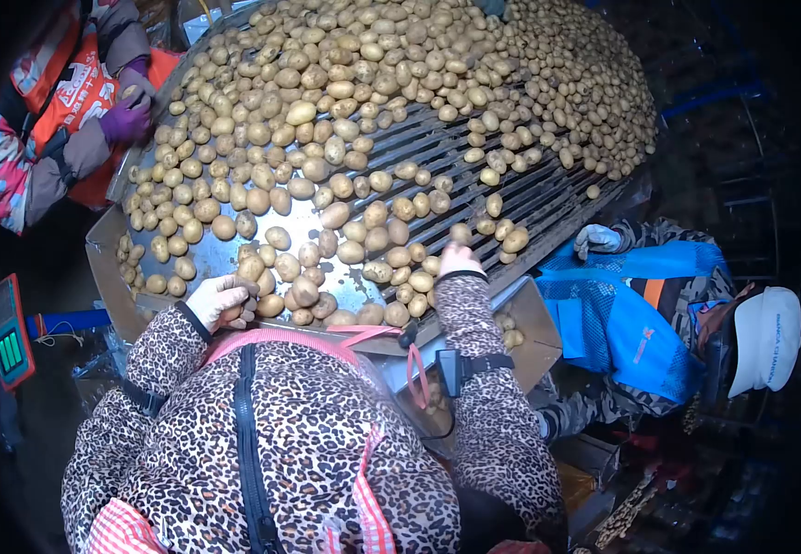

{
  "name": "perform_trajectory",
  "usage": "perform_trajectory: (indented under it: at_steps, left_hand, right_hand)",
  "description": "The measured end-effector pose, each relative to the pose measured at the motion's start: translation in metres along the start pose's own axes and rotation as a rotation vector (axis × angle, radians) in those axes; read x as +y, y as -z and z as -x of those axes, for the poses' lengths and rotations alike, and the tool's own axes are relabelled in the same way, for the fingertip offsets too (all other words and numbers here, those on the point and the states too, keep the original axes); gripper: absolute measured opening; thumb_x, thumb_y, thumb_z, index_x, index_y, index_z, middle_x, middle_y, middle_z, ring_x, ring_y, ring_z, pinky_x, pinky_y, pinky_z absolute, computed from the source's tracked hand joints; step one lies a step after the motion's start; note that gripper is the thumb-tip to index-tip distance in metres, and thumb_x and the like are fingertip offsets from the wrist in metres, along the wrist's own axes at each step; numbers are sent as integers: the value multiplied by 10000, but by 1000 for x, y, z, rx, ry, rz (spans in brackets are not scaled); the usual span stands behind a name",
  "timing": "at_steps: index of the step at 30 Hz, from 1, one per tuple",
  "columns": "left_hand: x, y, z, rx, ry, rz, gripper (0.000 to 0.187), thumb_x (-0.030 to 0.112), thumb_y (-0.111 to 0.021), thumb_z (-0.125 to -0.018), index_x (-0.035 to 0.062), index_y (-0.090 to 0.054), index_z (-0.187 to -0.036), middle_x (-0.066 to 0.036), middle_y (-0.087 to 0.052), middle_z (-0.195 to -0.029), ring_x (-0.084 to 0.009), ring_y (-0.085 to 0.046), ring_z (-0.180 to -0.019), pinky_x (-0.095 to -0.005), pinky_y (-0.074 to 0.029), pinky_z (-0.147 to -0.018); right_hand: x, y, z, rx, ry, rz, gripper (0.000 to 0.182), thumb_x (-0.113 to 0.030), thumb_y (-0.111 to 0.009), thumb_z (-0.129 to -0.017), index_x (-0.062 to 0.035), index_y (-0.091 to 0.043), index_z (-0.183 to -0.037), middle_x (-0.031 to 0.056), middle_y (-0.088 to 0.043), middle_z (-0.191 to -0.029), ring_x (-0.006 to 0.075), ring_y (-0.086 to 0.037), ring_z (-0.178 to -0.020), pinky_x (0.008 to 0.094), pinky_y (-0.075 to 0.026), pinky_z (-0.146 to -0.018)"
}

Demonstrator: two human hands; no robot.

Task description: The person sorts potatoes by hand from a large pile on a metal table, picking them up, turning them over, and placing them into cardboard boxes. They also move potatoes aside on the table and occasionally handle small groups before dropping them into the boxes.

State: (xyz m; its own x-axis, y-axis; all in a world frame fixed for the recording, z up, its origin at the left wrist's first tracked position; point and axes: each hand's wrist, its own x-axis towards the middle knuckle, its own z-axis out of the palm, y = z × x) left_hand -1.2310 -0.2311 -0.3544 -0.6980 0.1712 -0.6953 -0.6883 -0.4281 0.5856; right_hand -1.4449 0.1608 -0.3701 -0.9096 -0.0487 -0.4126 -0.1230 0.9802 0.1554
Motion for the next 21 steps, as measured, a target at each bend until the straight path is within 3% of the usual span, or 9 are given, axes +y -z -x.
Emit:
perform_trajectory:
  at_steps: [2,3,8,9,14,17,18,19,21]
  left_hand:
    - [1,-4,1,-8,4,-18,303,227,-651,-918,36,-595,-1145,-62,-653,-896,-164,-646,-737,-307,-549,-648]
    - [0,-5,2,-21,-2,-38,313,232,-646,-920,34,-595,-1157,-57,-655,-898,-161,-649,-742,-306,-551,-653]
    - [3,0,12,2,-42,-19,351,259,-629,-927,17,-593,-1179,-49,-652,-904,-151,-649,-751,-296,-554,-658]
    - [3,2,13,8,-42,7,353,261,-628,-928,14,-592,-1177,-50,-651,-905,-148,-647,-750,-293,-553,-656]
    - [8,0,11,-54,-110,509,411,298,-453,-1004,-19,-520,-1257,-155,-648,-1037,-247,-644,-812,-318,-537,-669]
    - [41,-33,20,-113,-171,802,530,166,-432,-917,-51,-388,-1399,-232,-459,-1393,-358,-499,-1210,-418,-468,-914]
    - [45,-33,18,-223,-234,803,547,86,-459,-848,-61,-406,-1373,-221,-418,-1432,-369,-439,-1289,-450,-428,-1016]
    - [49,-32,15,-332,-294,803,576,5,-485,-780,-72,-425,-1347,-210,-376,-1471,-380,-379,-1369,-481,-389,-1118]
    - [55,-35,14,-323,-280,734,588,-18,-544,-780,-68,-406,-1349,-210,-399,-1441,-375,-436,-1320,-454,-439,-1079]
  right_hand:
    - [-50,3,-11,-311,147,-35,455,-299,-522,-917,-98,-505,-1324,202,-542,-1342,338,-537,-1260,589,-449,-998]
    - [-73,11,8,-175,194,-131,471,-305,-543,-878,-64,-520,-1282,260,-580,-1268,377,-585,-1171,464,-476,-1022]
    - [-49,58,-69,29,160,-549,388,-393,-596,-898,-123,-635,-1175,225,-635,-1164,366,-636,-1063,460,-501,-962]
    - [-51,81,-69,165,94,-378,388,-383,-594,-911,-115,-615,-1190,230,-586,-1205,367,-625,-1083,462,-513,-937]
    - [-92,92,-122,-129,156,46,569,-447,-675,-853,-140,-546,-1314,180,-503,-1351,343,-582,-1186,467,-519,-969]
    - [-85,47,-167,-203,523,-130,475,-404,-714,-825,-107,-658,-1192,210,-661,-1139,297,-650,-1073,413,-514,-948]
    - [-89,67,-131,-178,421,-248,439,-390,-700,-831,-62,-687,-1122,215,-699,-970,288,-675,-956,414,-511,-918]
    - [-83,34,-165,-323,449,-424,529,-461,-693,-781,-51,-685,-1115,179,-698,-1030,250,-679,-808,330,-548,-764]
    - [-73,19,-130,-331,378,-999,535,-514,-688,-789,-79,-674,-1099,111,-674,-896,199,-579,-616,316,-494,-579]
